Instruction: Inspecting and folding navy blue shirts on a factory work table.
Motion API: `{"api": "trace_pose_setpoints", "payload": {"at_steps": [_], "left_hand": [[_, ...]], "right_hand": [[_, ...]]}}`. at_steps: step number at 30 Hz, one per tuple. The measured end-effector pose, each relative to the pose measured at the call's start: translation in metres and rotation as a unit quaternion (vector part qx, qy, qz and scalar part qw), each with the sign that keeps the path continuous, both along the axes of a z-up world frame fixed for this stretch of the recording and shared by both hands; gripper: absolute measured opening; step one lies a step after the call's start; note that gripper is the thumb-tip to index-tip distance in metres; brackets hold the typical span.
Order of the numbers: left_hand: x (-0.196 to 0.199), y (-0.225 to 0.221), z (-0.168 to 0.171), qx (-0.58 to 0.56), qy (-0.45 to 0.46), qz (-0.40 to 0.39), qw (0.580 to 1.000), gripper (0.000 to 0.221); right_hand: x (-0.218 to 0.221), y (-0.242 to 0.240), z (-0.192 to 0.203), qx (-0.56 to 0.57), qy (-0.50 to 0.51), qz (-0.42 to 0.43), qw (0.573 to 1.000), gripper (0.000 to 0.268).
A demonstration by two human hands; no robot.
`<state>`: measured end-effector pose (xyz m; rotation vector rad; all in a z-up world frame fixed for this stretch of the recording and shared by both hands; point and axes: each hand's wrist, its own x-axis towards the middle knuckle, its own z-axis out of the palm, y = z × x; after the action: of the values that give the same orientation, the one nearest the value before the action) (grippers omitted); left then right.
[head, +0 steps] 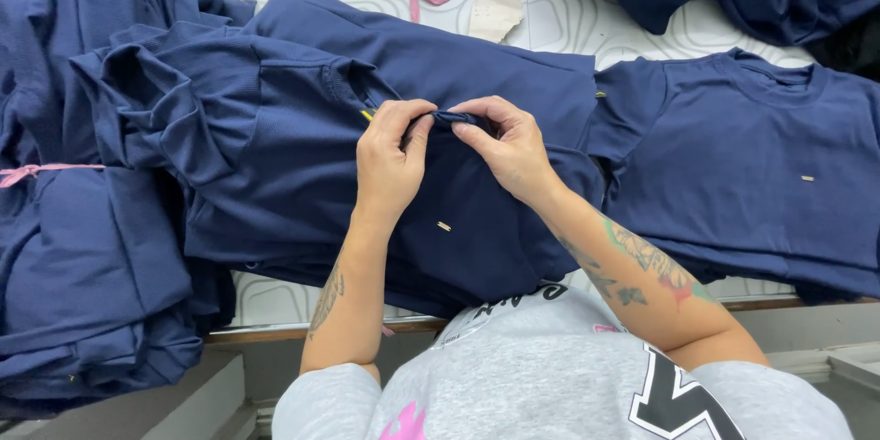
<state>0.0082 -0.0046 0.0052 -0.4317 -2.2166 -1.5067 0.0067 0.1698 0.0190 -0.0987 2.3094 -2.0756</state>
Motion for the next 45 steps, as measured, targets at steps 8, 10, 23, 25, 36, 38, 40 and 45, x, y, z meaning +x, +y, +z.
{"api": "trace_pose_setpoints", "payload": {"at_steps": [8, 10, 23, 25, 36, 38, 40, 45], "left_hand": [[0.007, 0.006, 0.0, -0.001, 0.057, 0.05, 0.997, 0.012], [0.011, 0.009, -0.001, -0.012, 0.066, 0.073, 0.995, 0.009], [0.02, 0.027, -0.02, -0.132, 0.122, 0.171, 0.969, 0.008], [0.021, 0.028, -0.017, -0.116, 0.098, 0.165, 0.974, 0.009], [-0.01, -0.09, -0.023, -0.263, -0.038, 0.308, 0.914, 0.037], [-0.022, -0.104, -0.054, -0.285, -0.053, 0.315, 0.904, 0.04], [-0.03, -0.115, -0.067, -0.307, -0.057, 0.31, 0.898, 0.042], [-0.036, -0.136, -0.052, -0.405, 0.005, 0.245, 0.881, 0.04]], "right_hand": [[0.003, -0.004, -0.004, -0.033, 0.012, -0.023, 0.999, 0.02], [0.004, -0.002, -0.013, -0.026, 0.023, -0.031, 0.999, 0.02], [0.01, -0.01, -0.018, 0.128, 0.219, -0.083, 0.964, 0.017], [0.009, -0.009, -0.02, 0.149, 0.256, -0.083, 0.951, 0.02], [0.026, 0.084, -0.029, 0.461, 0.342, 0.053, 0.817, 0.038], [0.032, 0.101, -0.041, 0.413, 0.324, 0.026, 0.851, 0.023], [0.036, 0.12, -0.047, 0.367, 0.305, -0.017, 0.879, 0.014], [0.048, 0.183, -0.098, 0.37, 0.115, -0.092, 0.917, 0.008]]}}
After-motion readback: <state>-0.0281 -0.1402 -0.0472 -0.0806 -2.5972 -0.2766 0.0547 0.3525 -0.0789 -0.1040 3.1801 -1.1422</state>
